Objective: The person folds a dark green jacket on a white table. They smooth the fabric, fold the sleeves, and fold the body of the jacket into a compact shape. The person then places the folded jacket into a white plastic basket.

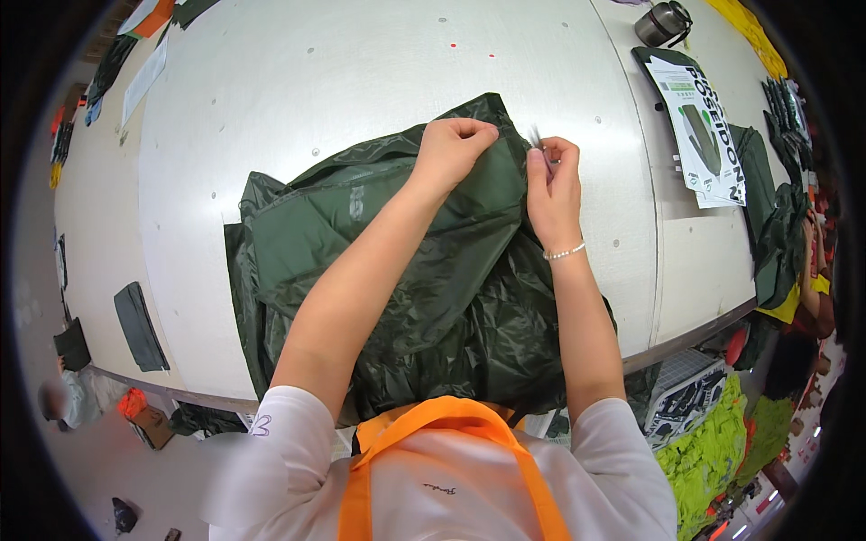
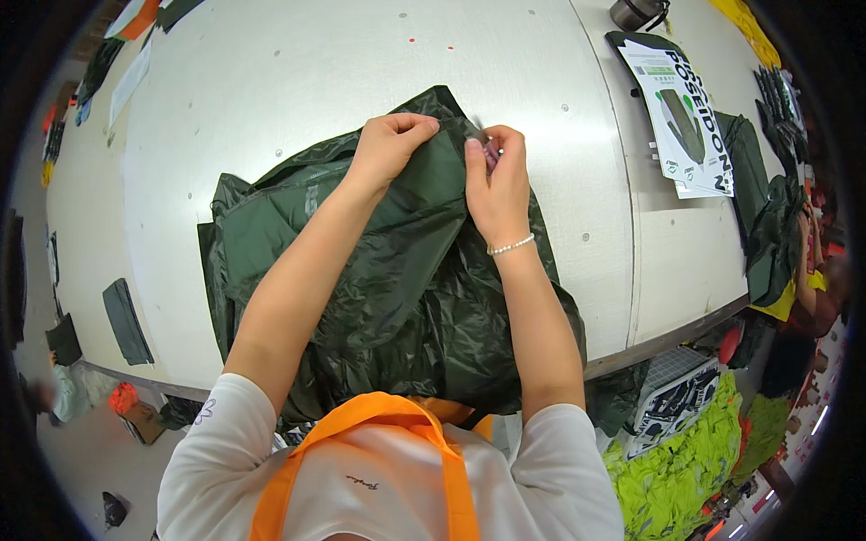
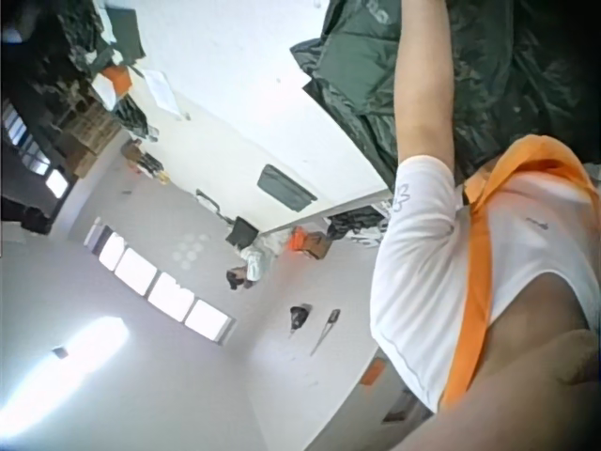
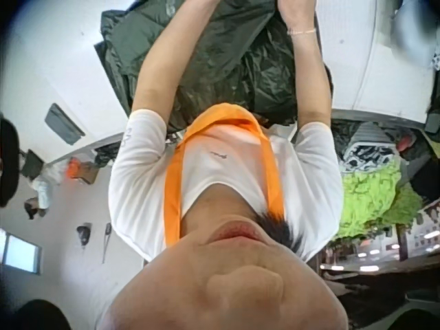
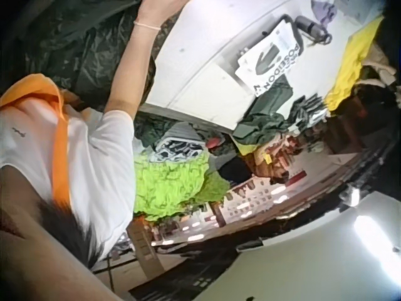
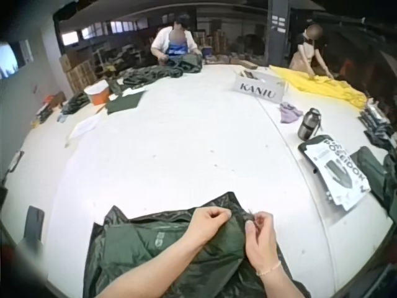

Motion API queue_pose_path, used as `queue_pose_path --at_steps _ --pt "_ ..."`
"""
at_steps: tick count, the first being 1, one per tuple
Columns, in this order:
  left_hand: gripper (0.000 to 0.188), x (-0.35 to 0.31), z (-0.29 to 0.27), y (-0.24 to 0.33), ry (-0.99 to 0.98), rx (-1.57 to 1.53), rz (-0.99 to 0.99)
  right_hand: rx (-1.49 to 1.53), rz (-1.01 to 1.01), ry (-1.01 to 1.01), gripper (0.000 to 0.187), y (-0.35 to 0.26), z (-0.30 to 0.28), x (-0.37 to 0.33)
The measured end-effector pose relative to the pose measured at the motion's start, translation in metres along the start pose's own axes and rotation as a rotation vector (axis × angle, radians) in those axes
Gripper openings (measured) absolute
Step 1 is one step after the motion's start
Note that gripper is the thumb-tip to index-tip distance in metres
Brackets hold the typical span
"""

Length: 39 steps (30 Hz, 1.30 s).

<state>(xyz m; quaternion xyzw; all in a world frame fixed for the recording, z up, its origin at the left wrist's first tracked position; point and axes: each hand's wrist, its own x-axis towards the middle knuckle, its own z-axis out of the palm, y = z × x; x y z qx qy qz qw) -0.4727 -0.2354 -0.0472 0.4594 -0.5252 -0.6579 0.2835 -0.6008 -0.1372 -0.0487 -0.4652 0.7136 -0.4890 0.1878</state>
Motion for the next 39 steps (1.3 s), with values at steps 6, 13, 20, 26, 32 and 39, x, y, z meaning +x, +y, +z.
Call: queue_pose_path --at_steps 6,13,20,26,32,39 --pt "0.023 0.000 0.004 0.004 0.003 -0.004 -0.005 -0.285 -0.194 0.033 0.017 -0.013 -0.005 0.000" --pt "0.021 -0.005 0.004 0.005 -0.027 -0.021 0.034 -0.190 -0.115 -0.001 0.015 -0.008 0.000 0.007" --pt "0.019 -0.006 0.005 0.003 0.012 -0.114 0.052 -0.206 -0.122 0.006 0.013 -0.014 0.001 0.009" --pt "0.020 -0.005 0.003 0.006 -0.008 -0.110 0.000 -0.008 0.015 -0.054 0.011 -0.009 0.003 0.012" --pt "0.022 -0.006 0.002 0.008 -0.019 -0.083 -0.031 0.062 0.054 -0.049 0.010 -0.011 0.004 0.012" --pt "0.019 -0.002 -0.001 0.004 -0.001 -0.140 -0.081 0.013 -0.062 0.028 0.013 -0.005 0.000 0.005"
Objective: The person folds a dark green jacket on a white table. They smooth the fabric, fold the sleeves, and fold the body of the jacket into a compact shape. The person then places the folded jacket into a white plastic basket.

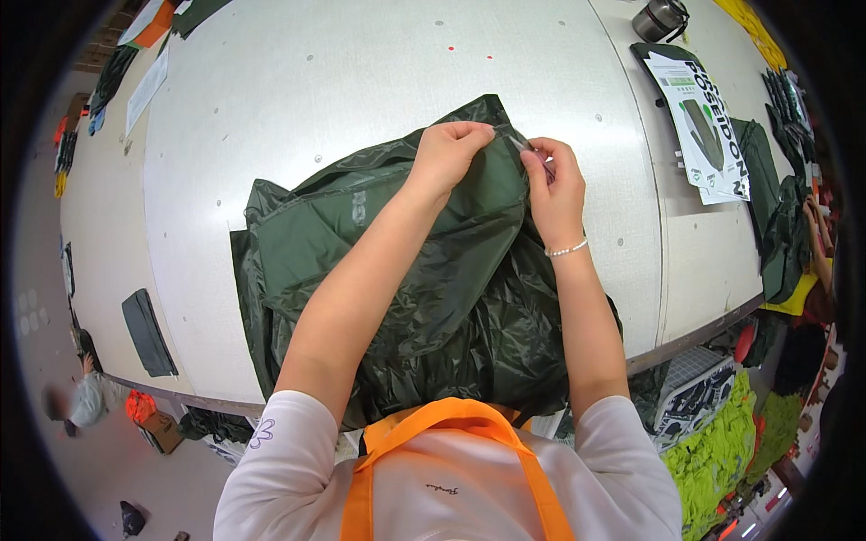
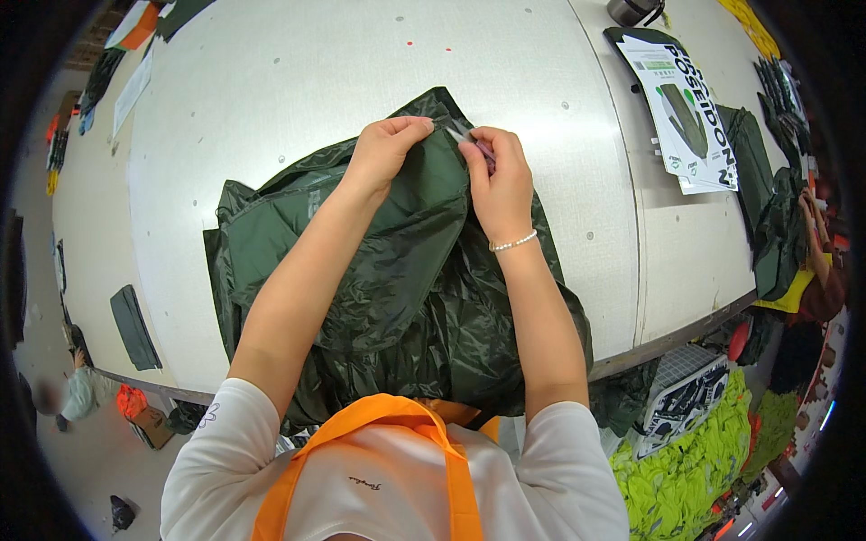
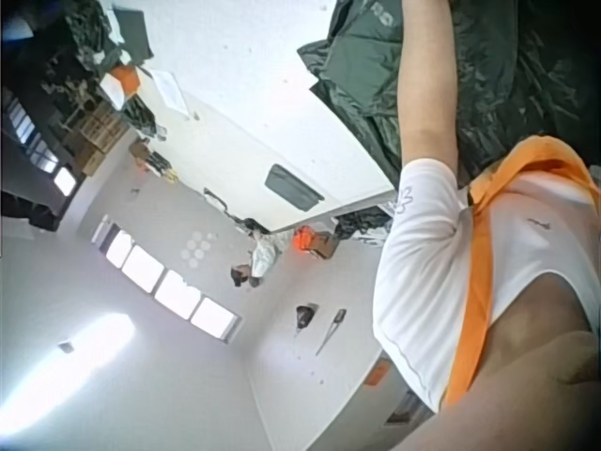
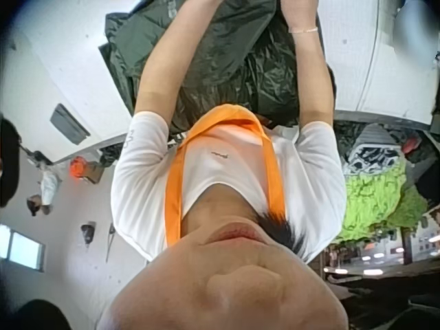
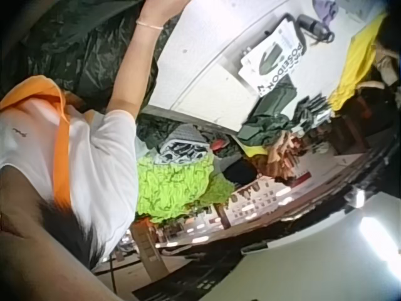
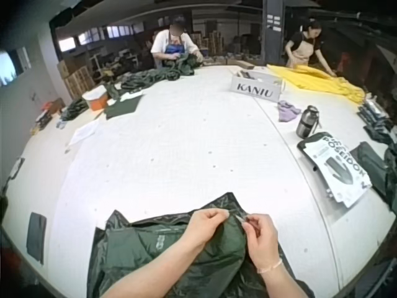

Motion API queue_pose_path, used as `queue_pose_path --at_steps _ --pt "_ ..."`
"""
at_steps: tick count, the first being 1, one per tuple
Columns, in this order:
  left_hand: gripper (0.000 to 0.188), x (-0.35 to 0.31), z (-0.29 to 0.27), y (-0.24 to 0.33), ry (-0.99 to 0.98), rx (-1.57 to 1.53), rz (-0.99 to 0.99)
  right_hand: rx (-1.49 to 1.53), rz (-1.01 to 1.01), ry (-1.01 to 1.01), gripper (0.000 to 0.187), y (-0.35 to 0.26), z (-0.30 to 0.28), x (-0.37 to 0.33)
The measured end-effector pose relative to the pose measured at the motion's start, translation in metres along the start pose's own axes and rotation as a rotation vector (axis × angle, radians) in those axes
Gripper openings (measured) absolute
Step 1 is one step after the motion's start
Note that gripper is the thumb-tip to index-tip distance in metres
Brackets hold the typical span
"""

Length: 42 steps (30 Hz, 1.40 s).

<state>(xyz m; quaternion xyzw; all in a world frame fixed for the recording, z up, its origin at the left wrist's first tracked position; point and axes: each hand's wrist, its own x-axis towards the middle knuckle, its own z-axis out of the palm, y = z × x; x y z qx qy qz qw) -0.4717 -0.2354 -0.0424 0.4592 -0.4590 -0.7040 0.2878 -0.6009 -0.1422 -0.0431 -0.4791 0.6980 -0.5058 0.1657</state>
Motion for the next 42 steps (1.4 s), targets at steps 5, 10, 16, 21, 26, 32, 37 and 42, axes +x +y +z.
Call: queue_pose_path --at_steps 5,10,16,21,26,32,37,42 --pt "0.019 0.000 -0.001 0.003 -0.024 -0.026 -0.056 -0.281 -0.256 0.026 0.018 0.000 0.000 -0.002" --pt "0.018 0.003 -0.004 0.002 -0.041 -0.085 -0.083 -0.322 -0.322 0.051 0.019 0.005 0.003 0.003" --pt "0.018 0.002 -0.005 0.004 -0.091 -0.072 -0.080 -0.234 -0.283 0.055 0.018 0.008 0.005 0.003" --pt "0.017 0.004 -0.004 0.003 -0.108 -0.084 -0.091 -0.259 -0.326 0.073 0.017 0.008 0.004 0.005" --pt "0.017 0.003 -0.003 0.004 -0.081 -0.060 -0.082 -0.279 -0.357 0.073 0.015 0.009 0.004 0.006" --pt "0.025 -0.043 -0.047 -0.005 0.289 0.681 0.647 0.173 0.249 -0.013 0.050 -0.002 0.010 0.000" --pt "0.024 -0.123 -0.189 -0.038 0.844 1.118 0.557 -0.086 0.165 -0.079 0.043 0.059 -0.004 -0.014" --pt "0.036 -0.157 -0.308 -0.077 0.977 0.663 -0.137 0.024 0.044 0.032 0.039 0.014 0.016 -0.019"
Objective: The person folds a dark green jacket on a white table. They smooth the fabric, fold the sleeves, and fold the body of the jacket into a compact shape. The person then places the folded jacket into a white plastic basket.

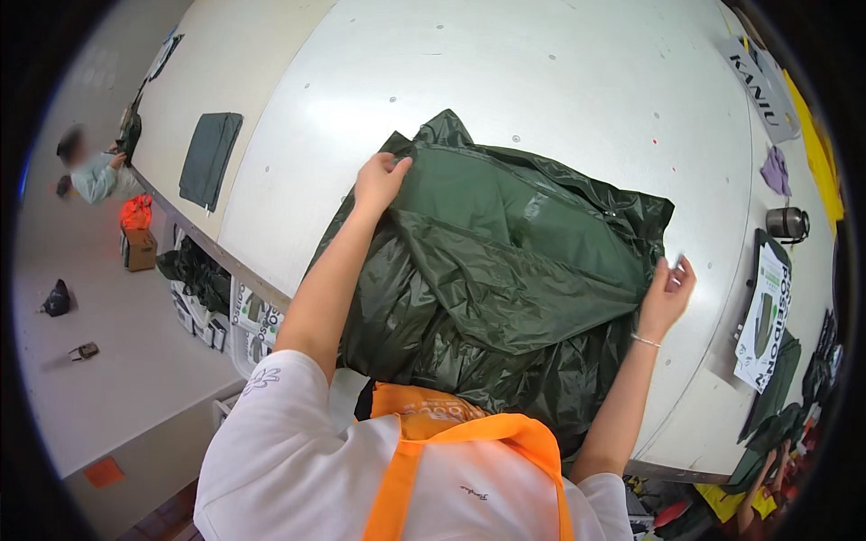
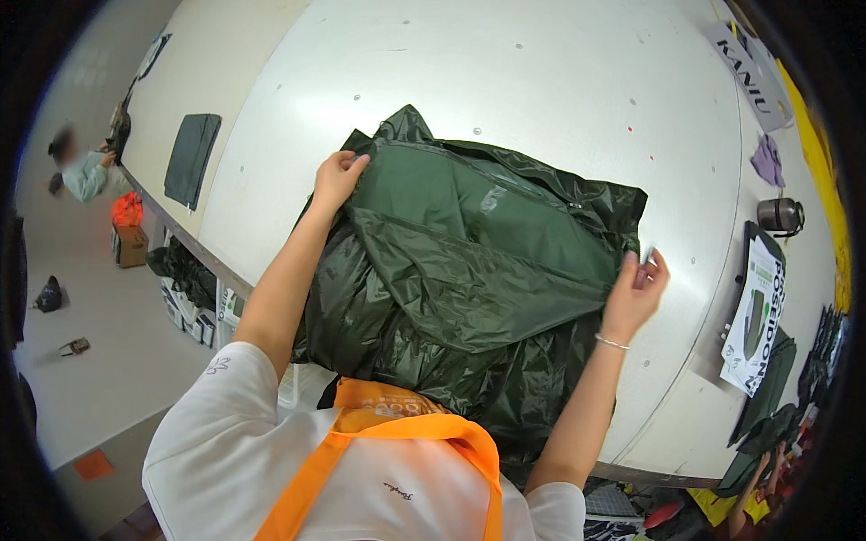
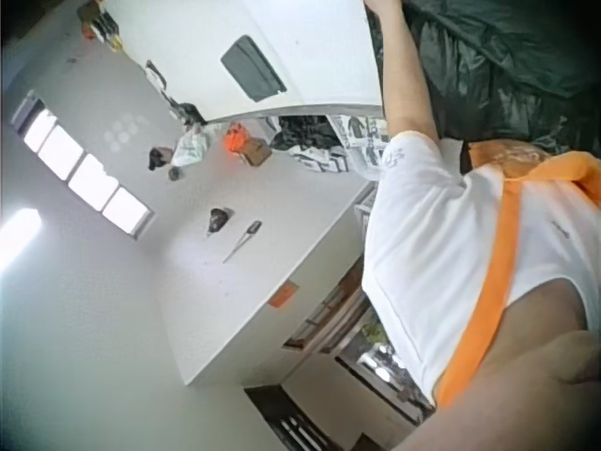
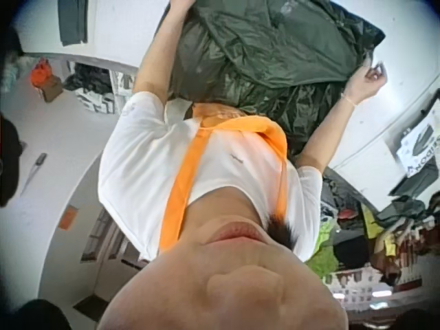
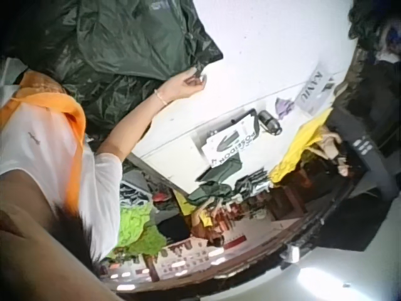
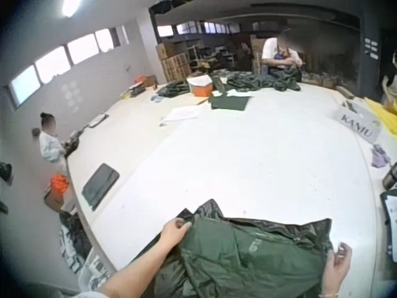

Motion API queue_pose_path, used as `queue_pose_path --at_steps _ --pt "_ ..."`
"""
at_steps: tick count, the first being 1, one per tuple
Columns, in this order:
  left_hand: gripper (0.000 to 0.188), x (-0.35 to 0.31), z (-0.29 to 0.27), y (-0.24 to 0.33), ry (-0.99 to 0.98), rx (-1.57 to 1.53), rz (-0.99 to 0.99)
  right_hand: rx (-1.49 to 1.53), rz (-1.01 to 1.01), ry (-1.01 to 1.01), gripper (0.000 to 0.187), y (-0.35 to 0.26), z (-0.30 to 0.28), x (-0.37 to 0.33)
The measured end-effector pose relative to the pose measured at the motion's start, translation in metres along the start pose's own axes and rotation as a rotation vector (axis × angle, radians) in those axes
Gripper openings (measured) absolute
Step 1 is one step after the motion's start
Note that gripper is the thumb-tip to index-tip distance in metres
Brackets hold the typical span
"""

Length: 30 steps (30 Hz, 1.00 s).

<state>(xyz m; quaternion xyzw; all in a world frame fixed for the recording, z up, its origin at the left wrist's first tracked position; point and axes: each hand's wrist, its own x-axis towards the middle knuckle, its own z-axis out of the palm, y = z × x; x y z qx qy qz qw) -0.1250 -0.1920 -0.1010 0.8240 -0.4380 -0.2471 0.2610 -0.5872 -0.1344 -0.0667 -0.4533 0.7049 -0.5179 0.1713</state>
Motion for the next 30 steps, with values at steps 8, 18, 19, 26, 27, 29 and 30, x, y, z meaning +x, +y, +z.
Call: queue_pose_path --at_steps 8,18,19,26,27,29,30 --pt "0.027 -0.002 -0.006 0.043 -0.265 -0.739 -0.084 0.119 0.040 -0.560 0.016 -0.109 0.111 -0.059" --pt "0.017 -0.040 -0.025 0.073 -0.334 -0.876 0.190 0.314 0.161 -0.762 0.026 -0.186 0.226 -0.051" --pt "0.016 -0.040 -0.024 0.071 -0.328 -0.846 0.237 0.292 0.265 -0.800 0.026 -0.191 0.224 -0.045" --pt "0.011 -0.050 -0.024 0.078 -0.256 -0.704 0.303 0.685 0.613 -0.813 0.019 -0.187 0.223 -0.024" --pt "0.010 -0.050 -0.022 0.077 -0.256 -0.730 0.289 0.743 0.624 -0.778 0.018 -0.186 0.223 -0.025" --pt "0.009 -0.048 -0.020 0.077 -0.253 -0.778 0.261 0.870 0.670 -0.708 0.014 -0.185 0.222 -0.028" --pt "0.011 -0.049 -0.020 0.078 -0.252 -0.785 0.237 0.886 0.608 -0.706 0.014 -0.185 0.219 -0.033"
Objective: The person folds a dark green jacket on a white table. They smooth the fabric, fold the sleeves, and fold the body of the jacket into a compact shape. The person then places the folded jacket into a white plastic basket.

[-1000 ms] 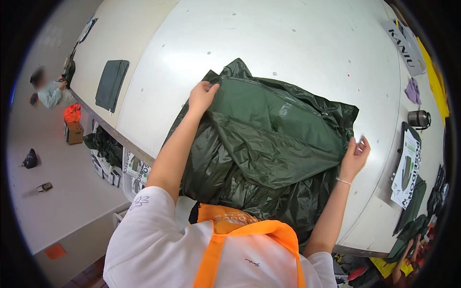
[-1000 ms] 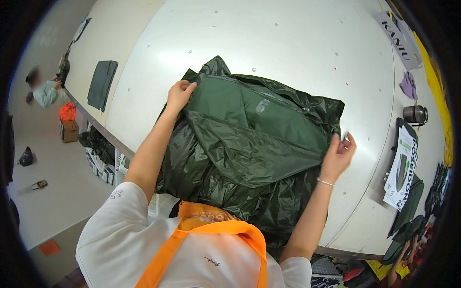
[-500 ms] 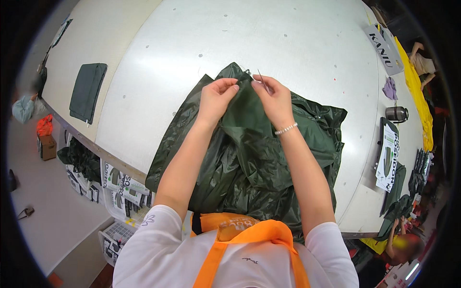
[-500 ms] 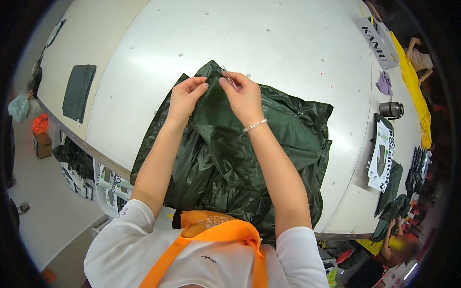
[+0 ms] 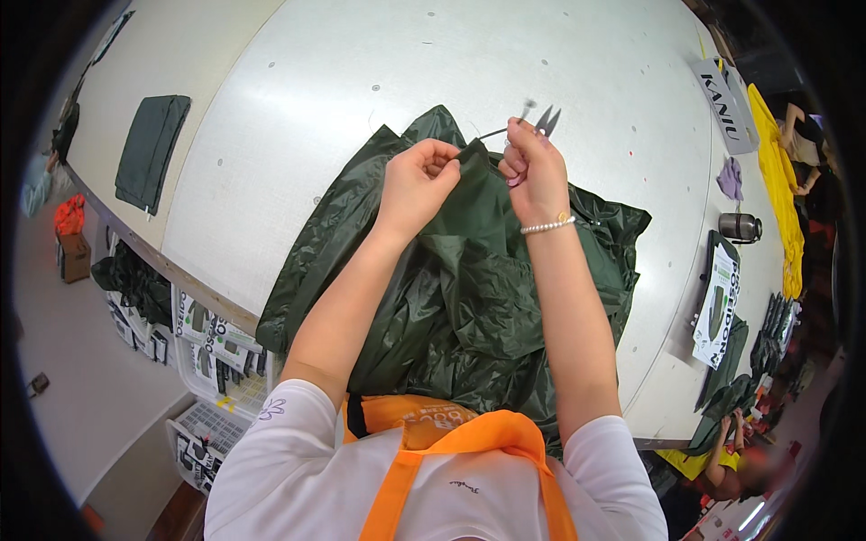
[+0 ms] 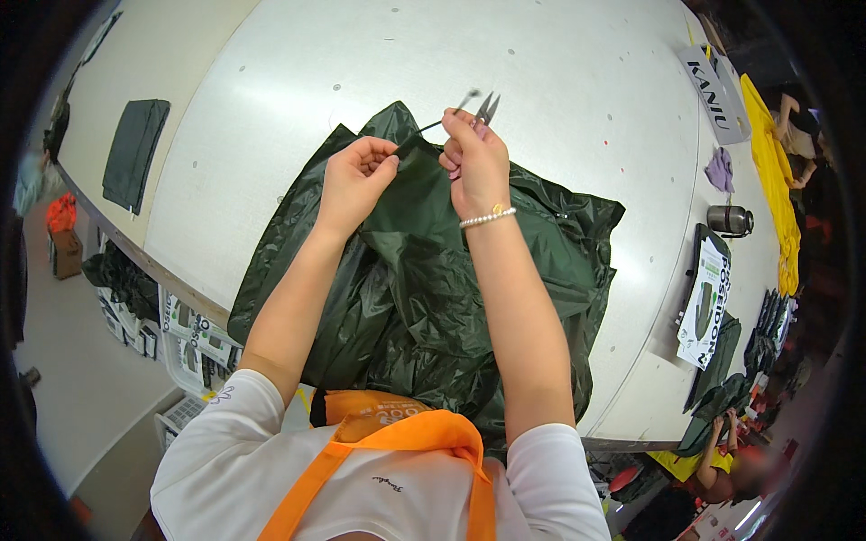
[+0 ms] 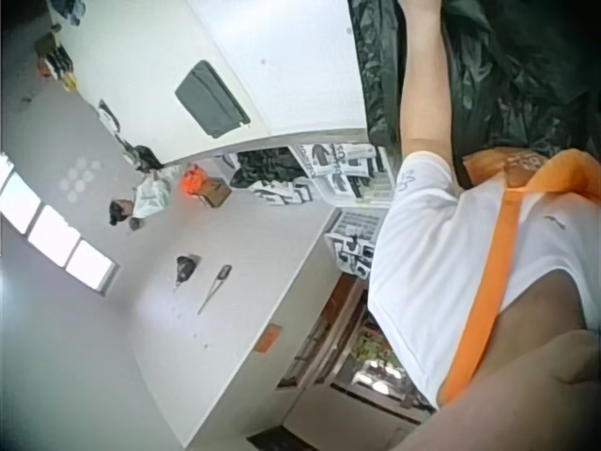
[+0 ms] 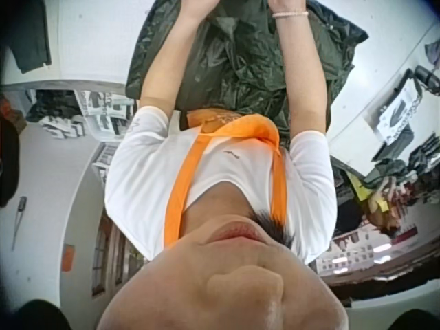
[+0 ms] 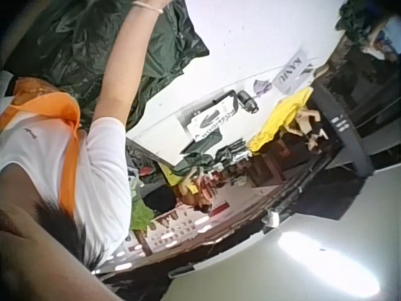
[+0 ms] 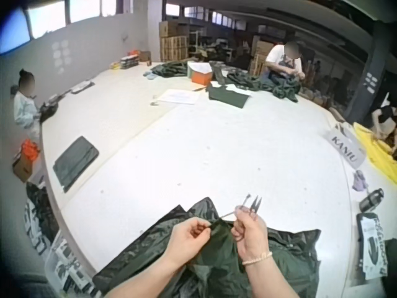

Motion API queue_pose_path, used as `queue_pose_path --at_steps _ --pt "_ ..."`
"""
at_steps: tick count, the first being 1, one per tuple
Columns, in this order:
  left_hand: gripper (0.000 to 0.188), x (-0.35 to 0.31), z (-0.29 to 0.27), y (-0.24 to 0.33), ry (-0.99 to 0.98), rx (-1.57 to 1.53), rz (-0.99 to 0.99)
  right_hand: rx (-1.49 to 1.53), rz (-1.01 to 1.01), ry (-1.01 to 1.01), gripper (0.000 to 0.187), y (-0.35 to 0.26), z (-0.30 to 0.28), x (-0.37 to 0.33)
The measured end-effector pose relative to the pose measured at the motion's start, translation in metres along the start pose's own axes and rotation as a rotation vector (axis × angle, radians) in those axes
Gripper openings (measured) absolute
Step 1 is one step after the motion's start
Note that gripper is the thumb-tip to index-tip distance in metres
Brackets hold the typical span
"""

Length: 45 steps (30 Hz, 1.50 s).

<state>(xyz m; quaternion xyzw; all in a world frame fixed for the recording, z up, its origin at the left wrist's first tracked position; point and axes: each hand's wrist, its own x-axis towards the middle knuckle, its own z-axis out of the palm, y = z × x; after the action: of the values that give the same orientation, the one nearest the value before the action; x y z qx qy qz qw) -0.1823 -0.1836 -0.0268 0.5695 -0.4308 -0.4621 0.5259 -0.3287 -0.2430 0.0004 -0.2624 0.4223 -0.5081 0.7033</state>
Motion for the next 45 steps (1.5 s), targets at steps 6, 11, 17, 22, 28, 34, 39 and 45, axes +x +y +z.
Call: queue_pose_path --at_steps 6,11,17,22,28,34,39,45 --pt "0.022 0.000 0.003 -0.001 -0.002 -0.189 -0.124 -0.361 -0.243 -0.025 0.010 0.032 0.001 -0.039" --pt "0.021 0.005 0.009 -0.002 -0.031 -0.334 -0.099 -0.417 -0.310 -0.035 0.006 0.048 0.002 -0.041" --pt "0.015 0.012 0.012 -0.004 -0.089 -0.174 -0.038 -0.492 -0.245 -0.090 0.015 0.052 -0.004 -0.043" --pt "0.015 0.005 0.009 0.007 0.010 0.121 0.055 -0.430 -0.342 0.123 0.026 0.032 -0.036 -0.048" --pt "0.013 -0.003 0.014 0.008 0.019 0.232 0.311 -0.966 -0.311 -0.033 0.022 -0.012 -0.036 -0.043" --pt "0.011 -0.005 0.016 0.015 -0.004 0.340 0.469 -1.047 -0.291 -0.134 0.022 -0.014 -0.035 -0.038" --pt "0.010 -0.006 0.014 0.016 -0.009 0.395 0.478 -1.105 -0.238 -0.153 0.022 -0.020 -0.029 -0.037" --pt "0.013 -0.003 0.015 0.007 0.028 0.189 0.289 -1.032 -0.295 -0.114 0.018 -0.017 -0.035 -0.039"
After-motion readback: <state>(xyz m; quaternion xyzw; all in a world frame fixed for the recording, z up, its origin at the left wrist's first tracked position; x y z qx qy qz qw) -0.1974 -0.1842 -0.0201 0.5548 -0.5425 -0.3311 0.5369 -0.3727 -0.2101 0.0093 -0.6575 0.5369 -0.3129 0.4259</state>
